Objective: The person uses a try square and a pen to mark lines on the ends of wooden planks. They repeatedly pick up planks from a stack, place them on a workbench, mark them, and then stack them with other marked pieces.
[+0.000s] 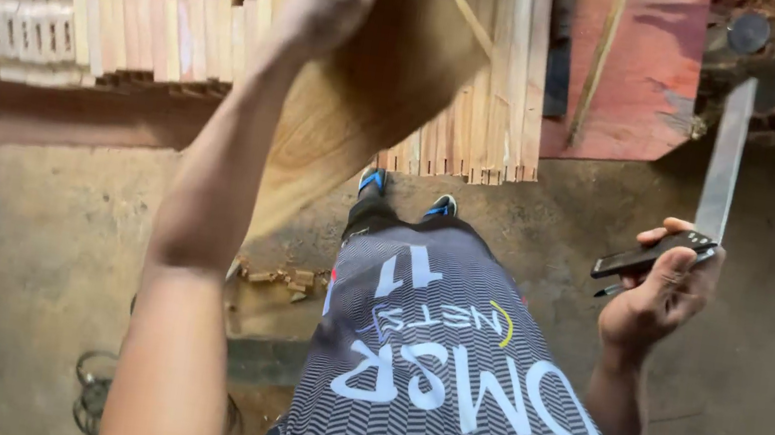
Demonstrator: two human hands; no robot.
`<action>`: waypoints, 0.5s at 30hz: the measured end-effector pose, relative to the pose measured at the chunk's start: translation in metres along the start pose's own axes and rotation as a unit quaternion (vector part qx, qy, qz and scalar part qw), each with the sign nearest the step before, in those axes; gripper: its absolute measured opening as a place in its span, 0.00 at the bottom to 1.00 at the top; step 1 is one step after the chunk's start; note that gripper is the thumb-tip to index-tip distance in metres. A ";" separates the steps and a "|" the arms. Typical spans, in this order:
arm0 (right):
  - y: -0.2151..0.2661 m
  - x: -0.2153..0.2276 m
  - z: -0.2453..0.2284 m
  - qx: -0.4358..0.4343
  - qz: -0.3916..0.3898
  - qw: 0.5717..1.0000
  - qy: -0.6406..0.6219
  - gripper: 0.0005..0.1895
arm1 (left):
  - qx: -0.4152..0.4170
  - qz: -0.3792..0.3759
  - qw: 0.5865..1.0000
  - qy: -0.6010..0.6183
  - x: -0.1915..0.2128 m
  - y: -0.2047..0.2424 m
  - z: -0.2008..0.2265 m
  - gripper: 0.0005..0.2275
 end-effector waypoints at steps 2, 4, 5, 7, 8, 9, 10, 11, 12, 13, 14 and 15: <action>0.009 0.001 0.004 -0.039 0.004 0.999 -0.011 0.19 | -0.159 -0.221 0.935 -0.228 -0.080 0.014 0.030 0.20; 0.018 0.001 0.012 -0.048 0.012 0.999 -0.018 0.18 | -0.111 -0.305 0.913 -0.246 -0.107 0.015 0.012 0.20; 0.023 0.000 0.016 -0.057 0.010 0.998 -0.024 0.17 | -0.057 -0.378 0.886 -0.263 -0.123 0.021 -0.006 0.20; 0.032 -0.002 0.017 -0.048 0.017 0.999 -0.018 0.16 | -0.050 -0.412 0.863 -0.287 -0.141 0.020 -0.023 0.16; 0.036 -0.006 0.016 -0.035 0.011 0.999 -0.012 0.16 | -0.039 -0.434 0.845 -0.310 -0.148 0.020 -0.034 0.17; 0.042 -0.007 0.016 -0.039 0.020 0.999 -0.009 0.16 | -0.042 -0.443 0.840 -0.309 -0.155 0.022 -0.040 0.17; 0.048 -0.010 0.017 -0.046 0.019 0.999 -0.007 0.14 | -0.049 -0.445 0.836 -0.319 -0.159 0.023 -0.046 0.16; 0.051 -0.015 0.018 -0.050 0.017 0.999 -0.007 0.12 | -0.058 -0.443 0.832 -0.328 -0.163 0.022 -0.050 0.20; 0.054 -0.016 0.018 -0.051 0.026 0.998 -0.005 0.12 | -0.062 -0.450 0.828 -0.329 -0.168 0.025 -0.051 0.20; 0.057 -0.018 0.018 -0.055 0.028 0.998 0.000 0.12 | -0.083 -0.420 0.842 -0.328 -0.168 0.024 -0.048 0.16; 0.061 -0.020 0.019 -0.060 0.030 0.998 0.006 0.12 | -0.104 -0.389 0.855 -0.326 -0.167 0.023 -0.044 0.16; 0.064 -0.022 0.019 -0.062 0.036 0.997 0.007 0.12 | -0.105 -0.394 0.853 -0.326 -0.169 0.026 -0.046 0.16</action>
Point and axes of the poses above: each hand's wrist, its own y-axis away from the middle knuckle, its own x-axis out of the back of the hand, z = x × y, the point moved 10 cm from there along -y, towards the middle knuckle, and after that the axes turned 3 degrees about -x, right-handed, at the moved point
